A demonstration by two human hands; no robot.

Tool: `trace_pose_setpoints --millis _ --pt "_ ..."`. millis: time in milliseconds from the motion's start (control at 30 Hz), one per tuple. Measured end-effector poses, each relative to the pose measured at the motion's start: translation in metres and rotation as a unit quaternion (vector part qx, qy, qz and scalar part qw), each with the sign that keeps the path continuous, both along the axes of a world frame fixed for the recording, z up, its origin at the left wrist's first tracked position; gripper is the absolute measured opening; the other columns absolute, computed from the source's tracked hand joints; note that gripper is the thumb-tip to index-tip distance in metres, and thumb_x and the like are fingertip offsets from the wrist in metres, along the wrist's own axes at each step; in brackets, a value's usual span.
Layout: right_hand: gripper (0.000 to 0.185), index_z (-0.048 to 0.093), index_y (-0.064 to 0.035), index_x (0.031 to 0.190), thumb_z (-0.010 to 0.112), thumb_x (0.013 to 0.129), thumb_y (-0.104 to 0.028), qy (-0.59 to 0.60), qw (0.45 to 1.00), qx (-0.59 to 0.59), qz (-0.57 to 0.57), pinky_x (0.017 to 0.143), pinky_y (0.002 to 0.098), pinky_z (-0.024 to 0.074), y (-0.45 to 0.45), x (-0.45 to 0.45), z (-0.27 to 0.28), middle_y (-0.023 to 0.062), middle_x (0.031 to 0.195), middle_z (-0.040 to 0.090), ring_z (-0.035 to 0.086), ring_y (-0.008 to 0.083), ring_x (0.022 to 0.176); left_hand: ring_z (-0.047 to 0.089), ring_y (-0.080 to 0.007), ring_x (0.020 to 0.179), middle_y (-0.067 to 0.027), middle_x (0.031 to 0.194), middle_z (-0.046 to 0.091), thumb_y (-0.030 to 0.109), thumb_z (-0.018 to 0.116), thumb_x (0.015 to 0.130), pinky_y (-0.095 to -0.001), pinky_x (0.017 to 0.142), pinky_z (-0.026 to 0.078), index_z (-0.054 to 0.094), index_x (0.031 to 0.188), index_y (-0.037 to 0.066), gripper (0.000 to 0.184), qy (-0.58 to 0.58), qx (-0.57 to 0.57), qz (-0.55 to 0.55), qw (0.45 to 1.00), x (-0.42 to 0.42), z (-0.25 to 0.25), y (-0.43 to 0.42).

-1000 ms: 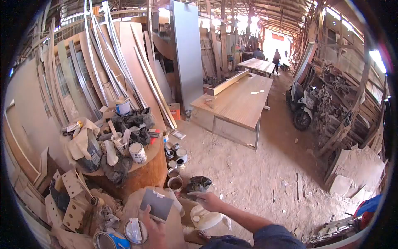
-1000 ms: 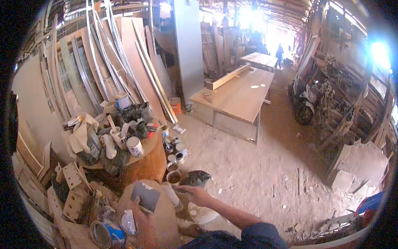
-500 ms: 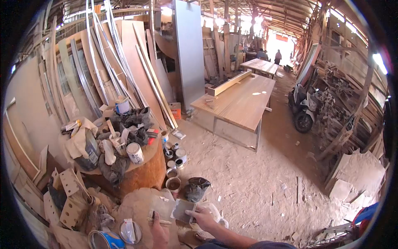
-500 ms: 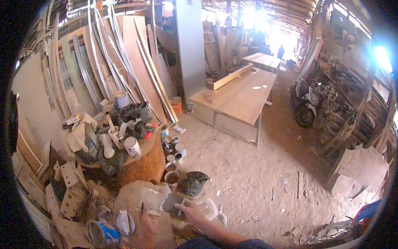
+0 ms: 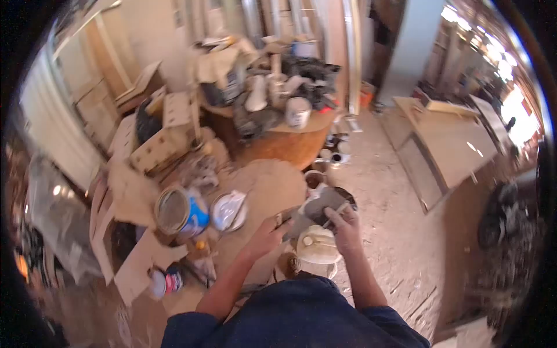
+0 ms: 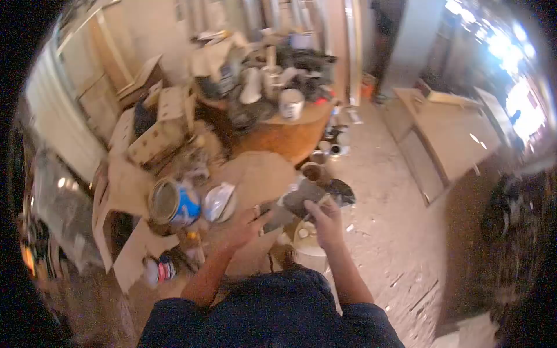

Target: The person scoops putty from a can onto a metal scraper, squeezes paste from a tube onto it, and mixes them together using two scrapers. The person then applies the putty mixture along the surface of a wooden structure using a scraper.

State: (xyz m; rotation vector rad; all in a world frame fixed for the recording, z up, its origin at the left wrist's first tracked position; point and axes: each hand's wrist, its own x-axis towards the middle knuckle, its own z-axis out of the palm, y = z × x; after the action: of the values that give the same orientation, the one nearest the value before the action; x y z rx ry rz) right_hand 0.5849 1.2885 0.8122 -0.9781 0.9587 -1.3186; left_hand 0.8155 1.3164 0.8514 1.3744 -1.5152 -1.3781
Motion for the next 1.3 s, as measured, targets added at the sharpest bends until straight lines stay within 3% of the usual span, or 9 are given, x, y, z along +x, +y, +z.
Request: trace_pose_setpoints --millis 133,200,233,267,567,700,833,1033,1300 --pt "0.02 0.064 0.0037 0.109 0.06 0.091 -0.003 0.277 0.934 -0.21 0.088 0.09 0.0354 0.0505 0.005 0.033 0.0 0.0154 0.113 0.067 0.065 0.0258 0.103 0.066 -0.0208 0.078 -0.0088 0.088 0.069 0.018 0.055 0.093 -0.036 0.07 0.053 0.064 0.116 0.008 0.027 -0.297 -0.268 0.109 0.91 0.038 -0.047 0.05" --pt "0.02 0.065 0.0024 0.109 0.058 0.091 -0.002 0.336 0.84 -0.379 0.193 0.095 0.0394 0.049 -0.004 0.056 -0.021 0.0218 0.117 0.064 0.063 0.0329 0.111 0.066 -0.0227 0.093 -0.0103 0.102 0.066 0.02 0.055 0.095 -0.0374 0.083 0.053 0.057 0.123 0.005 0.032 -0.01 -0.132 0.229 0.964 0.055 -0.08 0.057" --pt "0.037 0.068 -0.0049 0.111 0.056 0.079 0.011 0.33 0.826 -0.392 0.235 0.1 0.0433 0.0449 0.004 0.073 -0.022 0.0183 0.121 0.064 0.059 0.0331 0.119 0.064 -0.0257 0.101 -0.013 0.111 0.063 0.02 0.056 0.094 -0.0395 0.091 0.05 0.052 0.128 0.004 0.038 0.309 0.029 0.273 0.91 0.058 -0.087 0.061" --pt "0.042 0.066 -0.0051 0.114 0.055 0.077 0.012 0.336 0.81 -0.409 0.251 0.101 0.0443 0.044 0.006 0.083 -0.03 0.0181 0.123 0.063 0.058 0.0337 0.119 0.062 -0.0287 0.108 -0.0157 0.12 0.06 0.021 0.058 0.094 -0.0416 0.099 0.048 0.047 0.133 0.002 0.045 0.597 0.174 0.262 0.738 0.059 -0.097 0.06" --pt "0.046 0.062 -0.0087 0.121 0.056 0.078 0.006 0.407 0.676 -0.455 0.413 0.088 0.0426 0.0525 -0.051 0.192 0.009 0.0182 0.118 0.064 0.063 0.0352 0.105 0.06 -0.0292 0.112 -0.0159 0.125 0.058 0.019 0.059 0.092 -0.0447 0.1 0.048 0.045 0.133 0.0 0.047 0.66 0.016 0.428 0.618 0.116 -0.097 0.156" --pt "0.024 0.06 -0.002 0.107 0.056 0.084 0.004 0.388 0.706 -0.512 0.298 0.075 0.0445 0.0504 -0.05 0.291 0.071 0.021 0.098 0.065 0.064 0.0387 0.09 0.061 -0.0249 0.11 -0.0135 0.121 0.06 0.015 0.059 0.091 -0.0417 0.097 0.049 0.045 0.133 0.0 0.047 0.566 0.04 0.46 0.683 0.124 -0.12 0.188" --pt "0.027 0.063 -0.004 0.104 0.062 0.077 -0.006 0.617 0.518 -0.458 0.376 0.073 0.0479 0.0523 -0.056 0.391 0.04 0.021 0.086 0.067 0.065 0.0427 0.083 0.061 -0.0198 0.107 -0.0101 0.116 0.062 0.015 0.059 0.091 -0.037 0.092 0.049 0.049 0.13 -0.001 0.043 0.527 0.053 0.461 0.712 0.123 -0.151 0.2" --pt "0.018 0.07 -0.0028 0.087 0.064 0.071 -0.005 0.74 0.363 -0.44 0.358 0.07 0.0475 0.0562 -0.072 0.468 -0.031 0.0214 0.084 0.069 0.068 0.0385 0.081 0.06 -0.0173 0.103 -0.009 0.115 0.063 0.022 0.06 0.094 -0.0334 0.092 0.047 0.055 0.125 -0.002 0.04 0.507 0.114 0.402 0.754 0.139 -0.156 0.205" --pt "0.015 0.072 -0.0025 0.084 0.064 0.073 -0.009 0.772 0.368 -0.394 0.336 0.073 0.0452 0.0571 -0.078 0.483 -0.068 0.0205 0.089 0.07 0.07 0.036 0.084 0.062 -0.0181 0.097 -0.0082 0.11 0.064 0.022 0.061 0.092 -0.0333 0.089 0.048 0.054 0.122 -0.002 0.04 0.475 0.074 0.381 0.789 0.172 -0.152 0.208"
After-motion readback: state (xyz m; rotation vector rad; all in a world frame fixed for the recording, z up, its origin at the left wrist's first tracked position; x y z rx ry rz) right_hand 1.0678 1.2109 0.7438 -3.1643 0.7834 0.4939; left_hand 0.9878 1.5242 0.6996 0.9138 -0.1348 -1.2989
